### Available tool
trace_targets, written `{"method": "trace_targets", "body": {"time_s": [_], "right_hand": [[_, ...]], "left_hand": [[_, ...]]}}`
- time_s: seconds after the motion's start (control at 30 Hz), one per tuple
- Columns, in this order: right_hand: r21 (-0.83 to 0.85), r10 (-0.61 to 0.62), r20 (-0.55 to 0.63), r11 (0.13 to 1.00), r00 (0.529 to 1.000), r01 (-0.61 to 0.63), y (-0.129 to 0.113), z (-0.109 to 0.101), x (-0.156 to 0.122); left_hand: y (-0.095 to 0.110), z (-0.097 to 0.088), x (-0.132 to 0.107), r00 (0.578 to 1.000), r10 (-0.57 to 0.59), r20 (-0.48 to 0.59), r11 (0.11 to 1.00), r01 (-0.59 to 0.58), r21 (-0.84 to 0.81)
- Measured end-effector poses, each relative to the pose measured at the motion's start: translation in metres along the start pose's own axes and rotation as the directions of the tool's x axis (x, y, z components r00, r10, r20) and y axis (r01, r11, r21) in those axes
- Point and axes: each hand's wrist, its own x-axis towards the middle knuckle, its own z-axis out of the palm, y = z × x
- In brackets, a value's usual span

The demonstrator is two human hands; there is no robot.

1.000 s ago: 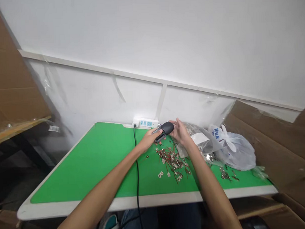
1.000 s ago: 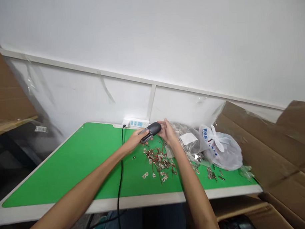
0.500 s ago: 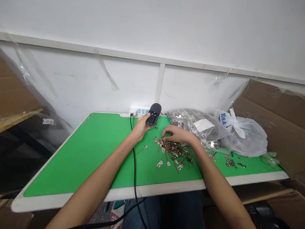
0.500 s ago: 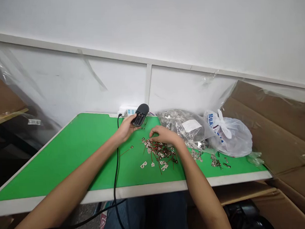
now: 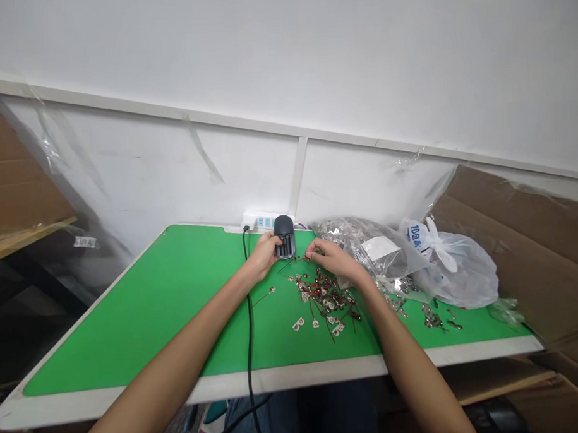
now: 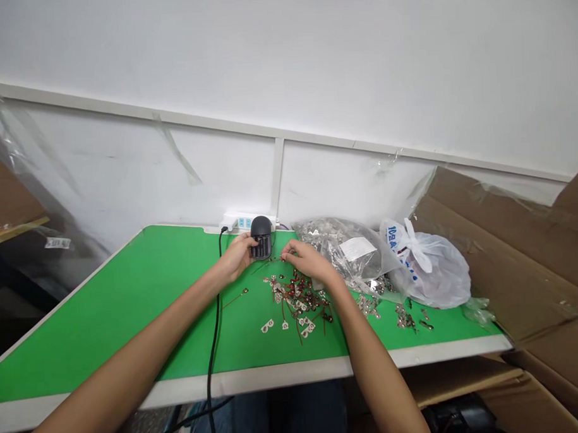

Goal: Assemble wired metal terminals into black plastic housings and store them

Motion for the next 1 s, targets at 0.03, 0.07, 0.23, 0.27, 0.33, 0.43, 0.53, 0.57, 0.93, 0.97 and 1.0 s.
{"method": "trace_targets", "body": {"time_s": [0.03, 0.07, 0.23, 0.27, 0.33, 0.43, 0.53, 0.57, 0.93, 0.97, 1.0], "right_hand": [[0.036, 0.005, -0.004, 0.999, 1.000, -0.005, 0.000, 0.000, 0.000], [0.072, 0.015, -0.003, 0.997, 1.000, -0.014, -0.001, -0.001, 0.000], [0.197, 0.050, 0.028, 0.979, 0.998, -0.054, -0.002, -0.001, -0.002], [0.212, 0.048, 0.033, 0.976, 0.998, -0.054, -0.002, -0.001, -0.002], [0.248, 0.050, 0.041, 0.967, 0.998, -0.059, 0.000, -0.001, -0.002], [0.301, 0.048, 0.051, 0.952, 0.998, -0.062, 0.003, -0.001, -0.002], [0.301, 0.047, 0.030, 0.952, 0.998, -0.054, 0.003, -0.002, -0.001], [0.295, 0.051, 0.015, 0.954, 0.999, -0.053, 0.002, -0.002, -0.002], [0.227, 0.098, -0.004, 0.969, 0.995, -0.094, -0.005, -0.007, -0.006], [0.230, 0.079, -0.015, 0.970, 0.997, -0.074, -0.006, -0.006, -0.005], [0.219, 0.060, -0.042, 0.974, 0.997, -0.049, -0.007, -0.004, -0.003]], "left_hand": [[0.000, -0.002, 0.001, 1.000, 0.000, -0.003, 1.000, 0.000, -0.002], [0.000, -0.003, 0.002, 1.000, -0.005, 0.000, 1.000, 0.005, -0.004], [0.005, -0.003, 0.000, 0.996, -0.082, 0.038, 0.996, 0.083, -0.039], [0.006, -0.002, -0.001, 0.996, -0.084, 0.041, 0.995, 0.086, -0.042], [0.007, -0.001, -0.003, 0.996, -0.073, 0.045, 0.996, 0.075, -0.040], [0.008, 0.000, -0.005, 0.998, -0.059, 0.022, 0.998, 0.059, -0.026], [0.007, 0.000, -0.008, 0.999, -0.039, 0.018, 0.999, 0.039, 0.012], [0.006, 0.001, -0.009, 0.999, -0.033, 0.028, 0.999, 0.033, 0.025], [0.007, 0.002, -0.013, 0.980, -0.191, 0.063, 0.981, 0.193, -0.035], [0.007, 0.002, -0.012, 0.977, -0.196, 0.088, 0.979, 0.200, -0.042], [0.006, 0.001, -0.011, 0.973, -0.199, 0.118, 0.977, 0.206, -0.049]]}}
